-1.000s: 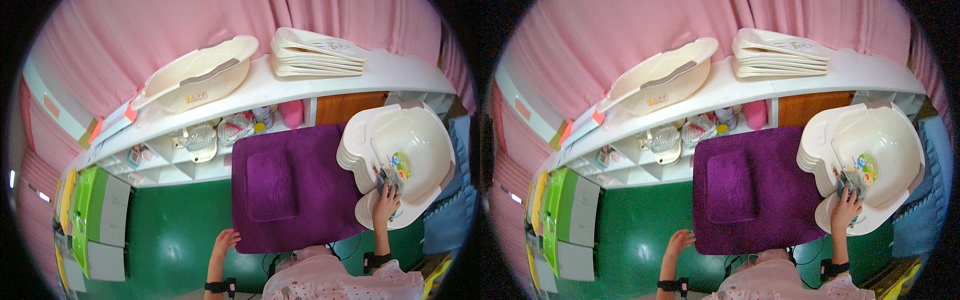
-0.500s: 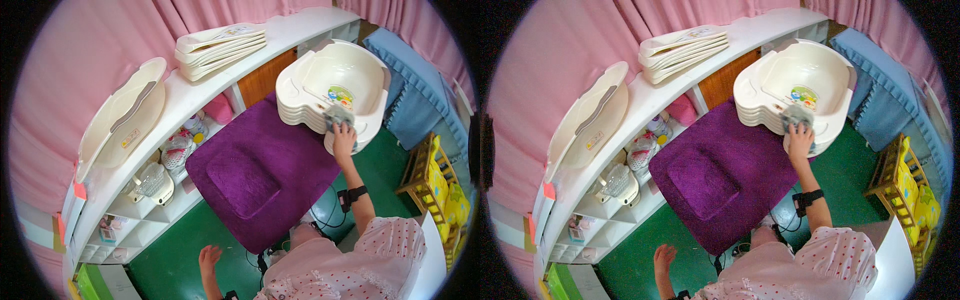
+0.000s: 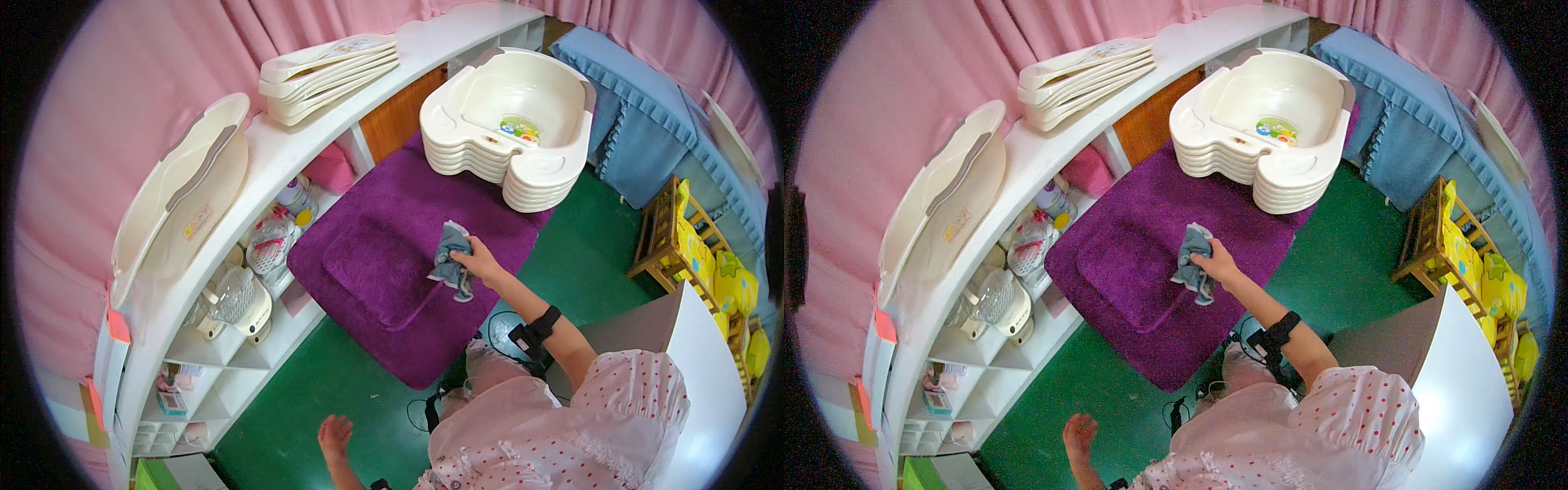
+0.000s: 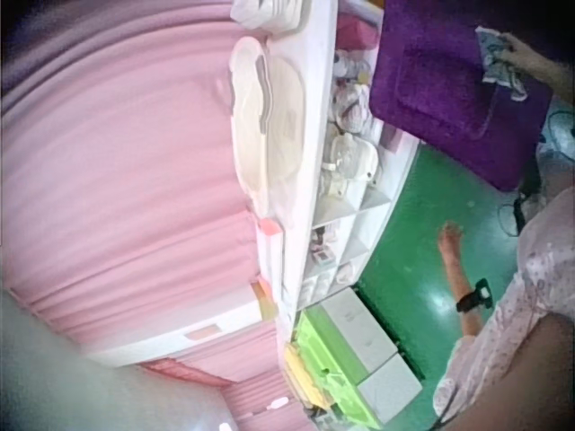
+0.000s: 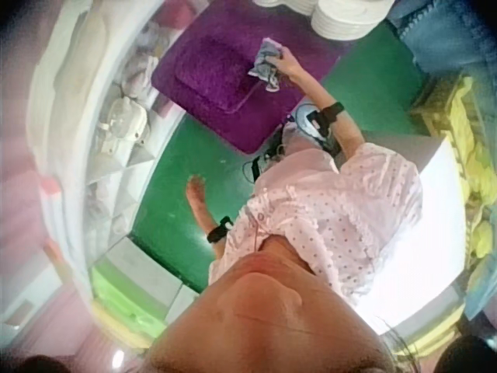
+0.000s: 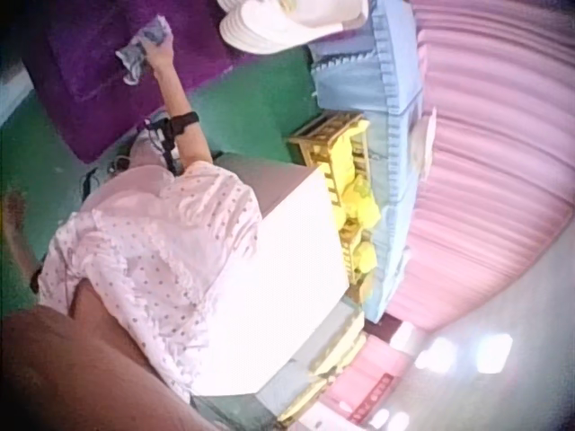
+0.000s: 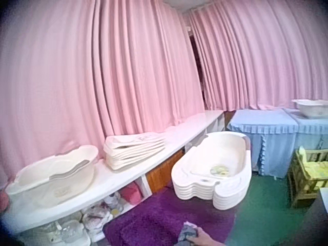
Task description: The person wipes the inside of a white baby bathtub with a blue cloth, then places a white plastic insert into the tub and wipes it before removing it and setting it aside.
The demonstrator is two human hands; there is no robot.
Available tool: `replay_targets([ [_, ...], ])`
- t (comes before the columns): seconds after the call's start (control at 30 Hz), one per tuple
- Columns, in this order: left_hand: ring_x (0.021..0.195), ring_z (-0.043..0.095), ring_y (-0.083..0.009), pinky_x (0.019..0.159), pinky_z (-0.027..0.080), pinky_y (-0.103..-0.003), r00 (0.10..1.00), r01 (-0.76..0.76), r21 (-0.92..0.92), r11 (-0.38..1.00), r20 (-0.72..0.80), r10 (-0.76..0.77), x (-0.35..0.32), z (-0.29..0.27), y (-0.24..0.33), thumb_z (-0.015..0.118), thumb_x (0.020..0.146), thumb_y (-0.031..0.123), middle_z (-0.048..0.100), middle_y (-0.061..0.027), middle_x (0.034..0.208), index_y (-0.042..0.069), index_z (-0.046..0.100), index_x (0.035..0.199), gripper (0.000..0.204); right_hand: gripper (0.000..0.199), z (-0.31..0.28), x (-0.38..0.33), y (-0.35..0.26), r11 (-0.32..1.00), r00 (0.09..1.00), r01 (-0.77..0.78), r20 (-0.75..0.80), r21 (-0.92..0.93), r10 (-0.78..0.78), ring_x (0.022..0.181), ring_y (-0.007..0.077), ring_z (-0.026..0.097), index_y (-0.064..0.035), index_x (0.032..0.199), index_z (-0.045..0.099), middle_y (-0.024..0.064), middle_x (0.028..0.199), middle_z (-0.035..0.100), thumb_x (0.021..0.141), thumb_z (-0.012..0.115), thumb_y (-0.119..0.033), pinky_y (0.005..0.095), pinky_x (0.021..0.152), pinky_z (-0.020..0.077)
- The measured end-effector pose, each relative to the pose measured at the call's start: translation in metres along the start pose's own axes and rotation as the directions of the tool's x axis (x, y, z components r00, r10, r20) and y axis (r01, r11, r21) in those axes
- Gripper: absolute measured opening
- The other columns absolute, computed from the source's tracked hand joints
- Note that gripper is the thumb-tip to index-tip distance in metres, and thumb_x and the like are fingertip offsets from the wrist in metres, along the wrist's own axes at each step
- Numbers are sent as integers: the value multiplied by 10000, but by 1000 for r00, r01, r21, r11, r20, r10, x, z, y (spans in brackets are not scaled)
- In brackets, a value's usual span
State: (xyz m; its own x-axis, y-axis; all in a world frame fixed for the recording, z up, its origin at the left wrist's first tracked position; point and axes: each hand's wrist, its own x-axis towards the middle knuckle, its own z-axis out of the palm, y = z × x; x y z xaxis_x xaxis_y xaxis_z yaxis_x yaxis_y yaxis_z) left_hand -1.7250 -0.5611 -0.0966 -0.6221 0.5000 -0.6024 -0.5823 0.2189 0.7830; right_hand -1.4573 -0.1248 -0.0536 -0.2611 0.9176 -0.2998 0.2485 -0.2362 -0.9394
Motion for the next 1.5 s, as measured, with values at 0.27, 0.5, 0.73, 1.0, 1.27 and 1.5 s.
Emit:
replay_targets([
  [0.27, 801, 596, -234, 674, 475, -342, 973, 81, 165, 983, 200, -114, 39, 106, 19, 561, 809, 287, 571, -129, 1059, 34, 475, 1121, 411, 337, -93, 17, 62, 946, 968, -241, 18, -216, 251, 726, 161, 537, -41, 1008, 559, 82, 805, 574, 728, 616, -220, 327, 535, 463],
  [0.5, 861, 584, -195, 714, 455, -306, 957, -52, 353, 934, 284, -54, 93, 245, 76, 513, 833, 230, 576, -112, 1054, 46, 443, 1178, 397, 545, -273, 60, 42, 900, 842, 33, -498, 435, 209, 900, 201, 522, -34, 1195, 380, 82, 956, 535, 721, 624, -150, 376, 687, 471],
  [0.73, 897, 581, -195, 765, 452, -290, 784, -281, 311, 908, 621, 30, 106, 456, 104, 424, 871, 149, 566, -122, 1081, 47, 417, 1201, 345, 391, -356, 143, 16, 834, 854, 38, -452, 550, 259, 667, 164, 453, -49, 1036, 503, 22, 778, 478, 678, 640, -126, 382, 704, 431],
  [1.0, 869, 595, -182, 729, 451, -255, 723, -226, 417, 880, 678, -136, 113, 524, 93, 433, 871, 144, 593, -118, 1020, 38, 466, 1139, 290, 376, -357, 169, 2, 924, 843, -130, -451, 360, 294, 727, 224, 534, 7, 931, 540, 90, 833, 549, 631, 662, -185, 409, 574, 433],
  [1.27, 837, 603, -199, 719, 481, -293, 808, -237, 419, 877, 586, -62, 144, 525, 100, 454, 874, 190, 600, -124, 979, 26, 493, 1108, 288, 719, -357, 178, 13, 978, 713, -109, -671, 180, 203, 859, 281, 587, 118, 976, 468, 217, 969, 575, 612, 707, -454, 345, 717, 470],
  [1.5, 818, 607, -218, 672, 505, -299, 783, -133, 442, 887, 595, -179, 155, 520, 71, 437, 882, 182, 592, -136, 967, 13, 478, 1107, 285, 888, -331, 180, -2, 941, 677, -278, -734, -193, 50, 910, 416, 546, 168, 1064, 308, 335, 984, 520, 668, 607, -568, 391, 765, 463],
])
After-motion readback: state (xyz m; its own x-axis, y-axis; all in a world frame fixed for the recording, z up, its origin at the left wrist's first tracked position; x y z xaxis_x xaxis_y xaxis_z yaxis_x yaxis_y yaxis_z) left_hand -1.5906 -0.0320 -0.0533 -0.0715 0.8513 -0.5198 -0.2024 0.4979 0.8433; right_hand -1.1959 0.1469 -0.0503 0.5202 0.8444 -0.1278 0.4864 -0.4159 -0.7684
